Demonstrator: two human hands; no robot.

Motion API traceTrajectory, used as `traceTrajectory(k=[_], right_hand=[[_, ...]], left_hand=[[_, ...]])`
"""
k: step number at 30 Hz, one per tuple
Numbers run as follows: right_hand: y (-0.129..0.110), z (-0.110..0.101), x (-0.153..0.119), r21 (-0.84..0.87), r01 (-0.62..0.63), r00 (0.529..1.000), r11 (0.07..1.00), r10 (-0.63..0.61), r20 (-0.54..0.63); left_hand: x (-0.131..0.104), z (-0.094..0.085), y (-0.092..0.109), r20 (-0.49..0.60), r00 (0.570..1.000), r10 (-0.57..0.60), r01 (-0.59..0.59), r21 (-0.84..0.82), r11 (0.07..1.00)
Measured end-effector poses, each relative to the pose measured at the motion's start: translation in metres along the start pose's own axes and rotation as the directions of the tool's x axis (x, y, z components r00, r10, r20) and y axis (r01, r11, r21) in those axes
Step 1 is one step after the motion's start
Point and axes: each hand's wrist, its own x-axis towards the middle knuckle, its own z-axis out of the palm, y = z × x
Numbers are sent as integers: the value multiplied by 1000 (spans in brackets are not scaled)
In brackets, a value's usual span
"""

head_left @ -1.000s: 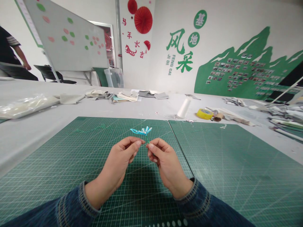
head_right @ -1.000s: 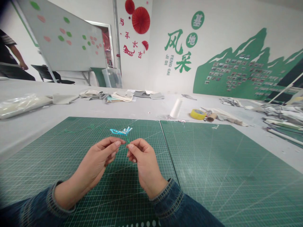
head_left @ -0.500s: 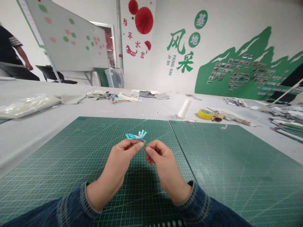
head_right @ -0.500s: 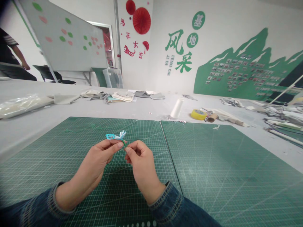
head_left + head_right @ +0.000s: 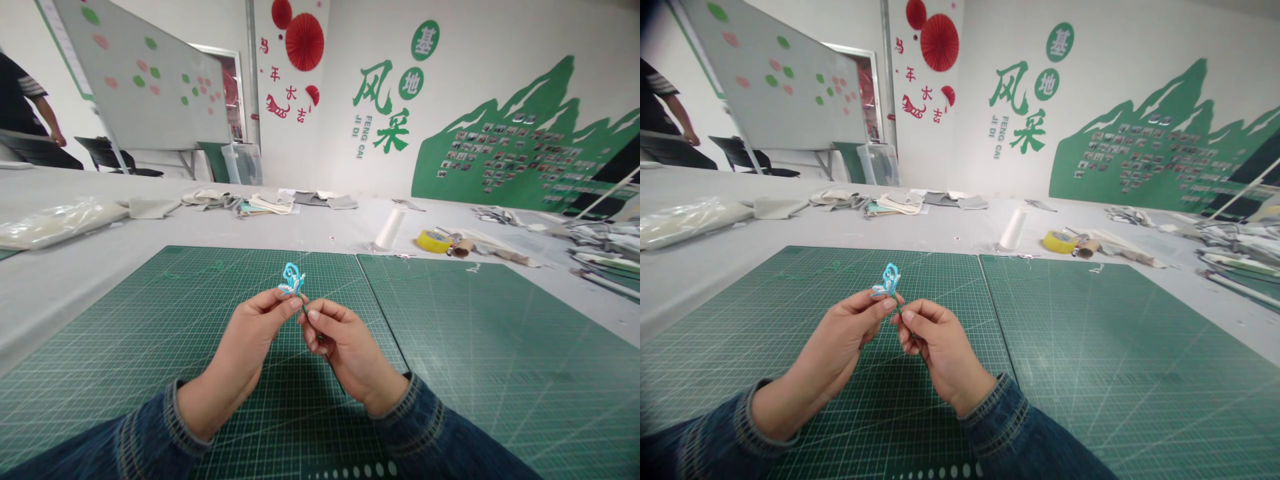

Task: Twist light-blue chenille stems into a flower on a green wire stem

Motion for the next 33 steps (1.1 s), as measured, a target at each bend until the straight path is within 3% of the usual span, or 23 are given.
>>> traceTrajectory(k=[13,18,25,33], right_hand=[[8,2,2,-120,154,978,981,-168,-120],[8,4,2,-116,151,980,982,-164,-110],[4,-2,-1,32,-29,998,999,27,54],[4,-2,2,4,74,997,997,-74,7]], left_hand=[[1,-2,-10,-39,999,25,-23,56,998],[0,-2,-9,-18,1000,14,-14,-6,1000],[-1,0,-1,68,998,9,-5,-62,998],[1,-1,-7,23,1000,17,-16,-22,1000]])
